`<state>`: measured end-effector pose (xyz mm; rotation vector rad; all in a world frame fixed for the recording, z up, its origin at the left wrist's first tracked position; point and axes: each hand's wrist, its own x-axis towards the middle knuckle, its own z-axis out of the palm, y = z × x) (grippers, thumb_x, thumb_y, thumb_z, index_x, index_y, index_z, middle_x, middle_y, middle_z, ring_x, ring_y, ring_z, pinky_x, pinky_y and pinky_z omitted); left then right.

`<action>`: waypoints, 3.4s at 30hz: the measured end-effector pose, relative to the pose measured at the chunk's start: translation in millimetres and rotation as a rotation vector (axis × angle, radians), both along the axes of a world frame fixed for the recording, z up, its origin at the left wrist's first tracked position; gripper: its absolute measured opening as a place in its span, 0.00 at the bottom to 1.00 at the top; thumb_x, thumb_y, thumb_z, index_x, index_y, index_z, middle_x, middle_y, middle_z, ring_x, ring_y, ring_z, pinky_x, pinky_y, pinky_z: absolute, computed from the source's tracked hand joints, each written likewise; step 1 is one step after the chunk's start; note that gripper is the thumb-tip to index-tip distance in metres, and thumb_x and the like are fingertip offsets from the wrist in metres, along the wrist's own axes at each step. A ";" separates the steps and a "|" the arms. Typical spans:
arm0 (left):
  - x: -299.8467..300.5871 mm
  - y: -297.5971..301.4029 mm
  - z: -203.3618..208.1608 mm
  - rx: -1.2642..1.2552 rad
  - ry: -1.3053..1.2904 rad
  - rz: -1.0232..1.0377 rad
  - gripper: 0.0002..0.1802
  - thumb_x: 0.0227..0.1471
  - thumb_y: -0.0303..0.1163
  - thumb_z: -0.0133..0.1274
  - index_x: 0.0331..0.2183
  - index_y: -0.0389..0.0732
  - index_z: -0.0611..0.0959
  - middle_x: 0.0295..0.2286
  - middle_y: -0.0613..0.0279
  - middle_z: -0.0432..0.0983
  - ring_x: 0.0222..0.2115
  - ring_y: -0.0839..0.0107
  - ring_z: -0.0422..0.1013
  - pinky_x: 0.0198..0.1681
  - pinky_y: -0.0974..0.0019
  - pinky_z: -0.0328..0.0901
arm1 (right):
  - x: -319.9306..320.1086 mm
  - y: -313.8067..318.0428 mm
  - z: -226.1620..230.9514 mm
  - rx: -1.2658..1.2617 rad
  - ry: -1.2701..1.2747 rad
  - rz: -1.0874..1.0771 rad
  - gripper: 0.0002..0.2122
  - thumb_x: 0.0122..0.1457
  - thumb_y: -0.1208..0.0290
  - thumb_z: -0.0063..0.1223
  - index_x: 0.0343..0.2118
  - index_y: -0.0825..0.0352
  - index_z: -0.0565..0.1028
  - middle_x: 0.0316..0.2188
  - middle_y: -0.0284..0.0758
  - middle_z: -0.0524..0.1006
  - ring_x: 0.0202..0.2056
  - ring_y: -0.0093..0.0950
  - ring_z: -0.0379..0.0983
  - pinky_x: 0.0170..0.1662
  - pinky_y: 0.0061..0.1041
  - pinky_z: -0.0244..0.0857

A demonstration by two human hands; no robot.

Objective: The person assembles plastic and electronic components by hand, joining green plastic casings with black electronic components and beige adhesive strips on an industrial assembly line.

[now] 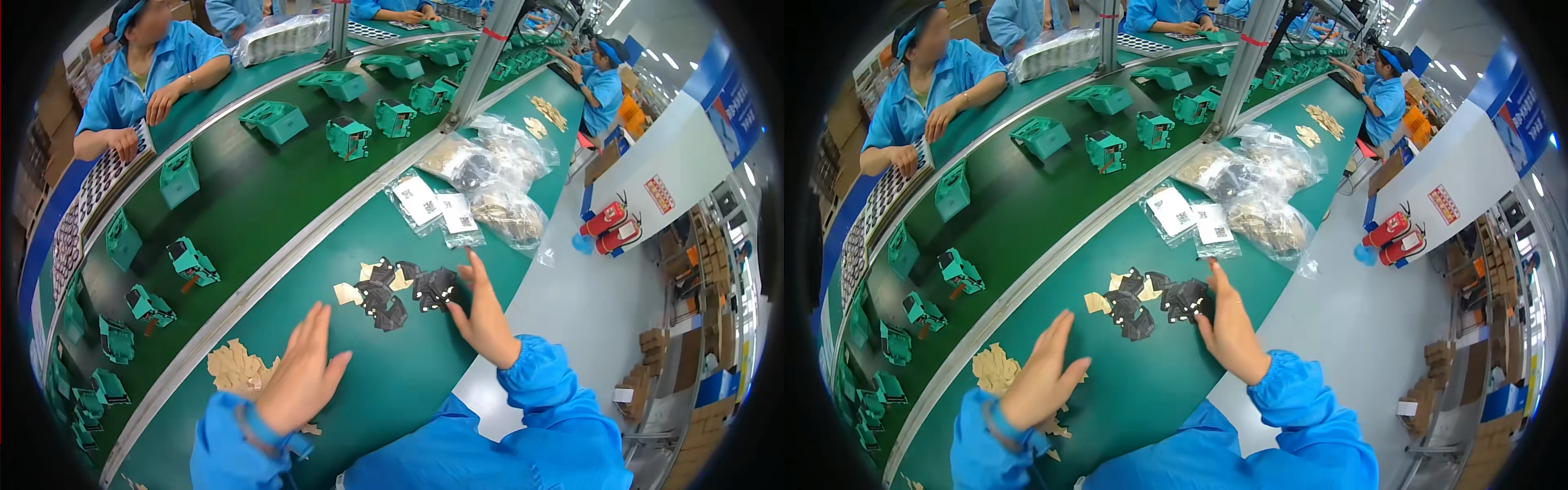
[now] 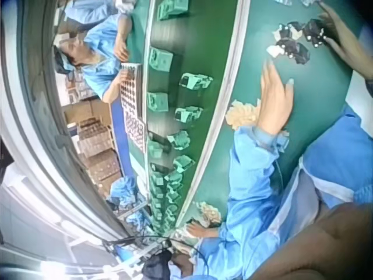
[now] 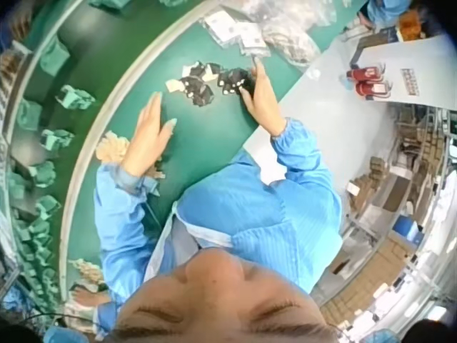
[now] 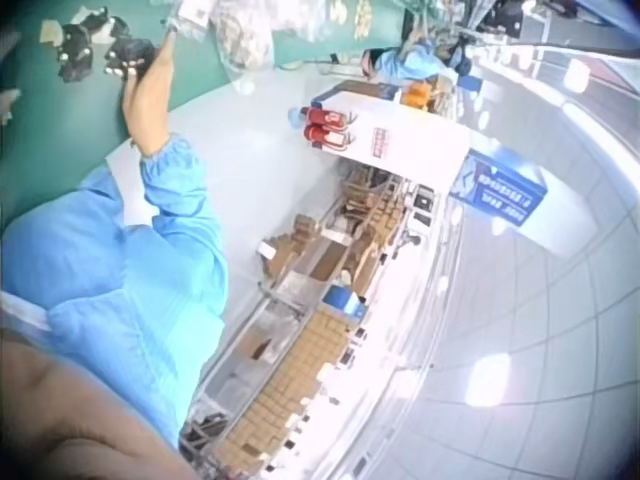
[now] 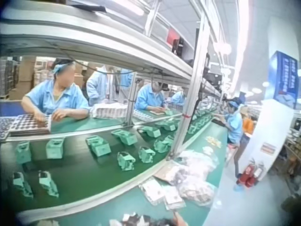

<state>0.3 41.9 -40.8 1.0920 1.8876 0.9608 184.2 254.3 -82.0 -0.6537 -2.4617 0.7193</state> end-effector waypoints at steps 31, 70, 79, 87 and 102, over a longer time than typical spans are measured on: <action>6.9 28.8 15.9 0.151 0.094 -0.045 0.18 0.51 0.30 0.47 0.45 0.38 0.71 0.43 0.55 0.68 0.45 0.61 0.65 0.47 0.65 0.60 | -95.9 128.0 7.1 0.103 0.237 0.199 0.32 0.43 0.88 0.49 0.53 0.66 0.54 0.24 0.36 0.69 0.30 0.36 0.68 0.39 0.31 0.61; 53.3 -45.2 0.3 0.367 -0.189 1.134 0.05 0.51 0.19 0.45 0.33 0.32 0.75 0.31 0.57 0.73 0.32 0.71 0.68 0.40 0.70 0.62 | -287.1 417.2 72.0 0.598 -0.586 -0.207 0.24 0.56 0.77 0.33 0.58 0.61 0.49 0.38 0.51 0.73 0.38 0.46 0.71 0.40 0.42 0.65; 49.8 -25.1 -5.1 0.320 -0.244 1.276 0.04 0.52 0.20 0.45 0.31 0.32 0.74 0.29 0.57 0.72 0.30 0.71 0.68 0.38 0.70 0.63 | -303.9 432.4 37.2 0.496 -0.701 -0.378 0.18 0.56 0.74 0.35 0.51 0.59 0.58 0.39 0.51 0.72 0.42 0.43 0.71 0.44 0.45 0.62; 55.4 -18.1 -3.0 0.427 -0.240 1.107 0.05 0.51 0.18 0.44 0.32 0.33 0.74 0.31 0.56 0.72 0.32 0.70 0.68 0.39 0.70 0.62 | -284.4 383.2 115.9 0.517 -0.124 -0.025 0.31 0.45 0.81 0.49 0.54 0.69 0.51 0.30 0.42 0.74 0.33 0.38 0.72 0.36 0.34 0.64; 66.7 -24.9 26.0 0.220 0.867 0.337 0.30 0.47 0.42 0.53 0.51 0.45 0.64 0.45 0.51 0.66 0.42 0.55 0.66 0.45 0.52 0.59 | -114.5 -41.2 108.6 -0.995 -0.579 1.112 0.43 0.47 0.86 0.54 0.59 0.62 0.36 0.34 0.41 0.72 0.41 0.29 0.69 0.46 0.26 0.60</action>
